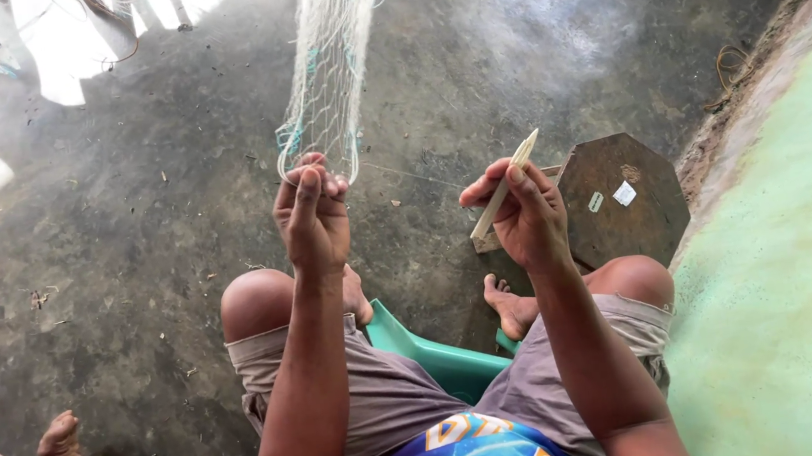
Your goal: Repairing a fishing net using a shuttle tool to weave and knot the mesh
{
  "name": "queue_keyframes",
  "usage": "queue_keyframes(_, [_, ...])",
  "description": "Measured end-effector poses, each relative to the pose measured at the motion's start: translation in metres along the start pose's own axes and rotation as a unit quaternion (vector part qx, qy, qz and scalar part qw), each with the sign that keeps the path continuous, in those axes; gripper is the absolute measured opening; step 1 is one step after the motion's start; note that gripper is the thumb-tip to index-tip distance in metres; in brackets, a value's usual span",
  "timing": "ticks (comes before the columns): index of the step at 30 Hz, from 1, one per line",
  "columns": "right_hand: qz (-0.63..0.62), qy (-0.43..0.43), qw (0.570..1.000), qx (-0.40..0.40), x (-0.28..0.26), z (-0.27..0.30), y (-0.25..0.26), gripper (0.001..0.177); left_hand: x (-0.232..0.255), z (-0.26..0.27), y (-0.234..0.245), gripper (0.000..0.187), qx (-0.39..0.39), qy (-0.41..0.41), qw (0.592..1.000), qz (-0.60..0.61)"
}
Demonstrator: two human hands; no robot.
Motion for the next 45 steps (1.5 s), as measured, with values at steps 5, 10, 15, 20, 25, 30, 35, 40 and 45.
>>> queue_keyframes(5, [0.029,-0.004,1.000,-0.010,-0.007,0.000,0.000,0.029,-0.008,0.010,0.001,0.015,0.005,0.089,0.996,0.029])
queue_keyframes(10, [0.086,0.016,0.996,-0.023,-0.037,-0.008,-0.022,0.032,-0.016,0.013,0.004,0.010,0.003,0.145,0.989,0.023])
queue_keyframes(15, [0.144,0.045,0.987,-0.051,-0.063,-0.027,-0.050,0.034,-0.020,0.016,0.001,0.022,-0.006,0.172,0.985,0.027])
queue_keyframes(20, [0.171,0.045,0.981,-0.074,-0.073,-0.041,-0.079,0.033,-0.025,0.011,0.009,0.023,-0.007,0.170,0.985,0.032])
queue_keyframes(25, [0.172,0.035,0.982,-0.070,-0.065,-0.057,-0.078,0.032,-0.028,0.012,0.008,0.027,0.008,0.156,0.988,-0.007])
queue_keyframes(30, [0.095,0.030,0.993,-0.056,-0.042,-0.059,-0.083,0.020,-0.029,0.013,-0.001,0.030,0.010,0.124,0.991,-0.048])
queue_keyframes(35, [0.180,-0.131,0.975,-0.011,0.022,-0.050,-0.083,0.018,-0.031,0.011,-0.006,0.031,-0.010,0.095,0.994,-0.054])
queue_keyframes(40, [0.200,-0.181,0.963,0.027,0.056,-0.052,-0.091,0.017,-0.032,0.012,-0.007,0.031,-0.017,0.079,0.993,-0.090])
queue_keyframes(45, [0.136,-0.249,0.958,0.034,0.059,-0.057,-0.090,0.021,-0.036,0.009,-0.004,0.031,-0.026,0.079,0.995,-0.058])
Point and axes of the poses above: each hand's wrist, its own z-axis away from the middle knuckle, its own y-axis out of the back of the hand, x = y × z, the point moved 2 cm from there along -z, towards the middle knuckle, and after that the axes turned 1 degree about -x, right-handed, at the moved point
